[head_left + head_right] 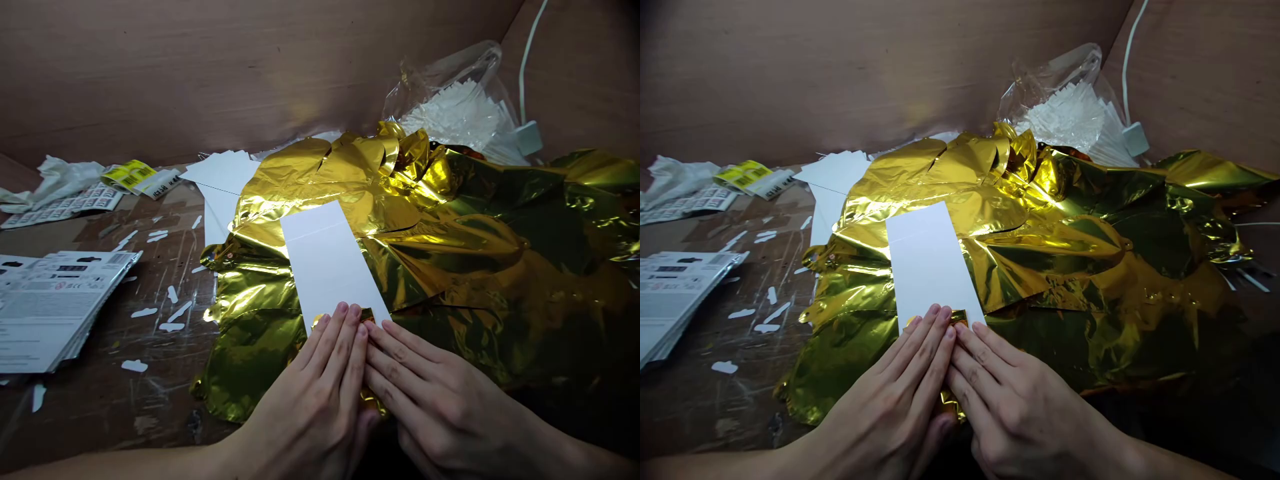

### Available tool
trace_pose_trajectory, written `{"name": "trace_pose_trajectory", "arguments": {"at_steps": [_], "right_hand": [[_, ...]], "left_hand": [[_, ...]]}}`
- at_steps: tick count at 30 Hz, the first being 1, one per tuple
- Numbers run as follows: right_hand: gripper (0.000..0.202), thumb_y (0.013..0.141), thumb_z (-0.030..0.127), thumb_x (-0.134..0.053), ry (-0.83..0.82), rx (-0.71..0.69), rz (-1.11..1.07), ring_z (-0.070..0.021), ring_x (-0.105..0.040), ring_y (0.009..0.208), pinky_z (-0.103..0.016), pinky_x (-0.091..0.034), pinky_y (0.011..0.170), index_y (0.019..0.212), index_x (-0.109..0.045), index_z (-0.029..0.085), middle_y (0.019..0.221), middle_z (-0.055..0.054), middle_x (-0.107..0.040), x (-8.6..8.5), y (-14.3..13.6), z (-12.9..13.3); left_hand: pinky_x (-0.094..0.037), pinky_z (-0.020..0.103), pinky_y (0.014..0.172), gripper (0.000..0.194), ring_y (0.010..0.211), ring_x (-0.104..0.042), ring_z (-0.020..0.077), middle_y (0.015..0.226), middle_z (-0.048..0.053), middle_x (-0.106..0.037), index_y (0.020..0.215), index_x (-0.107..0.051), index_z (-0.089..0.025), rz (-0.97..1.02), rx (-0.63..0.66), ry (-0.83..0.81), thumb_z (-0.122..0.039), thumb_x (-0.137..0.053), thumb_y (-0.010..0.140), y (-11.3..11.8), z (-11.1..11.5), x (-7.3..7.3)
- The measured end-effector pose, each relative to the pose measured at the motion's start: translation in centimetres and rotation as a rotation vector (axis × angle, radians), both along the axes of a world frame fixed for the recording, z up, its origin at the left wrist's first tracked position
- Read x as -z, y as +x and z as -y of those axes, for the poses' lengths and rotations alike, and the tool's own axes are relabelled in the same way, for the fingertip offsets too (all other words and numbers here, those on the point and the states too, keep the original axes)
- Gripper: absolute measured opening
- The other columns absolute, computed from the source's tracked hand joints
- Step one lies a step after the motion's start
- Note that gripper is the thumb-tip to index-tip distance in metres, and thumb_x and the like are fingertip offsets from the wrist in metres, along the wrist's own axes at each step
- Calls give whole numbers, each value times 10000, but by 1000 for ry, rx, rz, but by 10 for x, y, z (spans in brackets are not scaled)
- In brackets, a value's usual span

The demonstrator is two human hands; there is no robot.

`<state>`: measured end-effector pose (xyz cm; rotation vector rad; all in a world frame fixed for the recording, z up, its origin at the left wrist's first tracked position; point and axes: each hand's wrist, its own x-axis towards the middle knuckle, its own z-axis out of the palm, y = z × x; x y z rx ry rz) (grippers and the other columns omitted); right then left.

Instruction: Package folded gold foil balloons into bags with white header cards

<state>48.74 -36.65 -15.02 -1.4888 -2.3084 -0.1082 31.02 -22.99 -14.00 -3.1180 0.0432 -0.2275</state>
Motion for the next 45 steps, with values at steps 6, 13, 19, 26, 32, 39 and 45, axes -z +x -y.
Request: {"name": "trace_pose_trajectory", "arguments": {"at_steps": [6,13,19,26,32,39,45], "right_hand": [[513,970,163,-504,-108,-23,-17,-386,-268,1510,-539,-230,1292,1445,-551,-24,1553,-226,-429,-7,11,-1],[683,901,197,-508,-297,2,75,-303,-174,1554,-513,-116,1315,1557,-417,28,1637,-161,-308,-11,18,-3],[589,932,182,-510,-210,13,74,-305,-215,1545,-500,-139,1311,1493,-504,2,1611,-173,-360,-14,18,-8],[555,954,211,-509,-164,22,90,-321,-276,1523,-503,-243,1287,1476,-540,24,1572,-160,-440,-14,28,-14],[545,946,239,-538,-120,49,138,-345,-297,1511,-529,-260,1274,1461,-571,66,1559,-119,-471,-13,36,-15],[579,914,218,-552,-108,53,149,-349,-291,1511,-532,-257,1263,1466,-558,45,1559,-139,-467,-13,44,-16],[582,923,234,-550,-120,72,141,-351,-262,1522,-544,-264,1256,1472,-552,41,1559,-157,-463,-9,47,-19]], "left_hand": [[-304,539,1230,743,1524,-254,452,1613,314,-312,1532,-361,73,28,-46,3,-409,-488,981,1,-1,7],[-254,530,1249,703,1534,-237,434,1642,299,-246,1549,-353,41,-5,-109,-73,-434,-397,1033,2,3,13],[-191,550,1274,703,1555,-118,430,1675,272,-155,1594,-270,21,-28,-141,-145,-408,-365,1045,5,3,15],[-153,540,1290,711,1563,-64,414,1677,278,-117,1598,-241,36,-4,-178,-203,-418,-336,1059,12,4,14],[-186,555,1280,666,1557,-85,423,1665,293,-144,1587,-254,51,12,-139,-195,-349,-344,1062,13,0,13],[-193,540,1285,650,1565,-74,392,1675,268,-144,1594,-263,23,-7,-132,-216,-352,-335,1067,18,-5,12],[-190,521,1294,659,1573,-53,368,1692,233,-106,1614,-240,-13,-14,-135,-257,-343,-358,1056,22,-8,16]]}}
